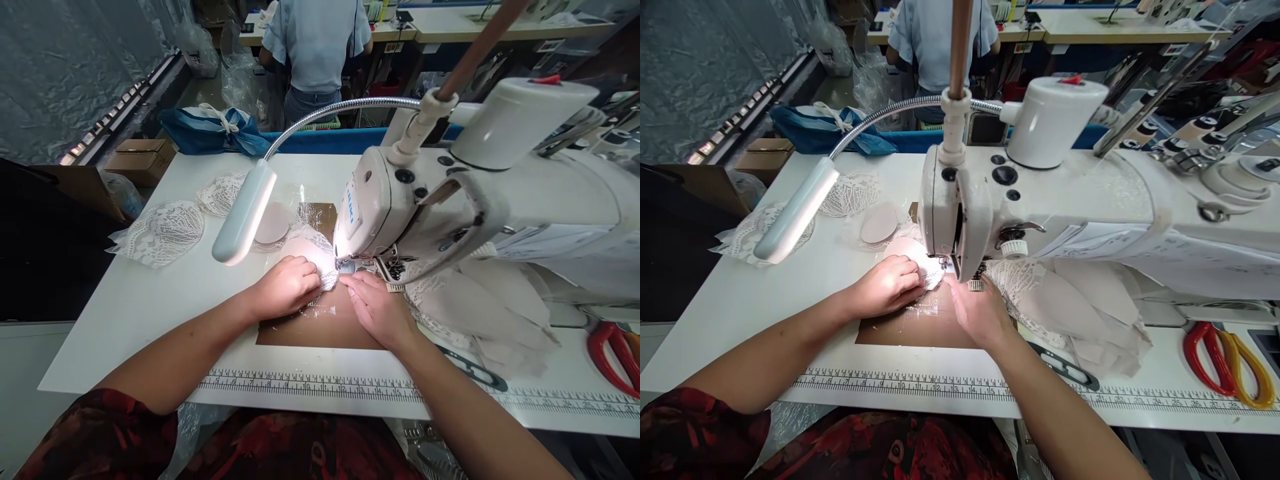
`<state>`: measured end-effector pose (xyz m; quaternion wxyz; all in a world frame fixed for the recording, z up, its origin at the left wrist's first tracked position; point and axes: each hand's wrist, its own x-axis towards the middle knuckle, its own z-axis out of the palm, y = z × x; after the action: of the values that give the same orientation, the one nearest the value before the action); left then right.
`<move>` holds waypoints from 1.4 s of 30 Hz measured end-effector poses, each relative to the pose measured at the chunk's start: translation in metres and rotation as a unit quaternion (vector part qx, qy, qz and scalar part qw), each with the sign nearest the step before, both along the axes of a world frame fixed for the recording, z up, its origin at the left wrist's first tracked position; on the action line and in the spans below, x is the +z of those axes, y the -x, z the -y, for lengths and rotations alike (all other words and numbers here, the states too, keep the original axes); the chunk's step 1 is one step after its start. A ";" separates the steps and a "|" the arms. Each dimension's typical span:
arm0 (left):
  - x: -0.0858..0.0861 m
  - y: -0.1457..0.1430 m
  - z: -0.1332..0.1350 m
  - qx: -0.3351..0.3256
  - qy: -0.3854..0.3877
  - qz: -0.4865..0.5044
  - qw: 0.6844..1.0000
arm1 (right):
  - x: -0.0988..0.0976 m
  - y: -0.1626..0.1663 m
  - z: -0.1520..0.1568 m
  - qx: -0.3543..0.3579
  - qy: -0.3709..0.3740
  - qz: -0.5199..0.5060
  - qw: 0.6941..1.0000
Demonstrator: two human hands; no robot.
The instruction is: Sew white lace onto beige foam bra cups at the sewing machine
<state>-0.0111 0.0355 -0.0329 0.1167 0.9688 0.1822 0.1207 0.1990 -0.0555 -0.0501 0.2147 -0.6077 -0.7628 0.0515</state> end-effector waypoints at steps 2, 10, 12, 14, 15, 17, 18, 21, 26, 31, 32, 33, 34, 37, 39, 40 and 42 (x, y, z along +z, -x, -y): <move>0.001 0.000 -0.001 0.004 0.029 0.008 1.000 | 0.000 0.000 0.001 0.000 0.000 -0.003 1.000; 0.010 -0.001 -0.007 0.007 0.120 -0.013 0.993 | 0.000 0.001 0.001 0.012 0.000 -0.001 1.000; 0.012 -0.001 -0.009 0.009 0.130 -0.016 0.991 | 0.000 0.001 0.000 0.025 -0.008 0.010 1.000; 0.013 -0.001 -0.010 0.007 0.141 -0.015 0.990 | 0.000 0.002 0.000 0.045 -0.016 0.035 0.998; 0.013 0.000 -0.011 0.006 0.149 -0.010 0.989 | 0.000 0.003 0.000 0.053 -0.020 0.050 0.997; 0.012 0.002 -0.013 0.001 0.164 0.009 0.986 | 0.002 0.004 0.000 0.061 -0.026 0.078 0.995; 0.011 0.003 -0.013 -0.008 0.165 0.021 0.986 | 0.003 0.005 0.000 0.062 -0.027 0.086 0.994; 0.006 0.006 -0.013 -0.056 0.129 0.032 0.990 | 0.007 0.007 0.002 0.058 -0.015 0.100 0.993; 0.000 0.009 -0.007 -0.086 0.050 -0.012 0.995 | 0.008 0.009 0.006 0.031 0.001 0.125 0.992; 0.001 0.008 -0.004 -0.072 0.015 -0.019 0.997 | 0.005 0.010 0.005 0.015 -0.005 0.132 0.991; 0.000 0.007 -0.004 -0.066 0.013 -0.016 0.998 | 0.005 0.011 0.004 0.007 -0.003 0.133 0.991; 0.000 0.006 -0.005 -0.061 0.013 -0.014 0.998 | 0.005 0.011 0.003 0.000 -0.001 0.135 0.991; -0.001 0.006 -0.005 -0.057 0.014 -0.013 0.998 | 0.005 0.011 0.003 -0.007 0.003 0.137 0.991; -0.003 0.004 -0.006 -0.054 0.012 -0.006 0.998 | 0.006 0.010 0.002 -0.017 0.006 0.136 0.990; -0.004 0.005 -0.005 -0.052 0.009 0.002 0.999 | 0.006 0.007 0.003 -0.007 0.003 0.123 0.992; -0.005 0.005 -0.005 -0.052 0.007 0.005 0.999 | 0.005 0.005 0.003 0.006 0.000 0.114 0.993; -0.005 0.007 -0.005 -0.059 0.005 0.006 0.998 | 0.005 0.000 0.005 0.040 -0.007 0.098 0.994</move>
<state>-0.0182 0.0402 -0.0379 0.1294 0.9766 0.1243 0.1189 0.1989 -0.0601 -0.0456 0.1407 -0.5774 -0.8042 -0.0051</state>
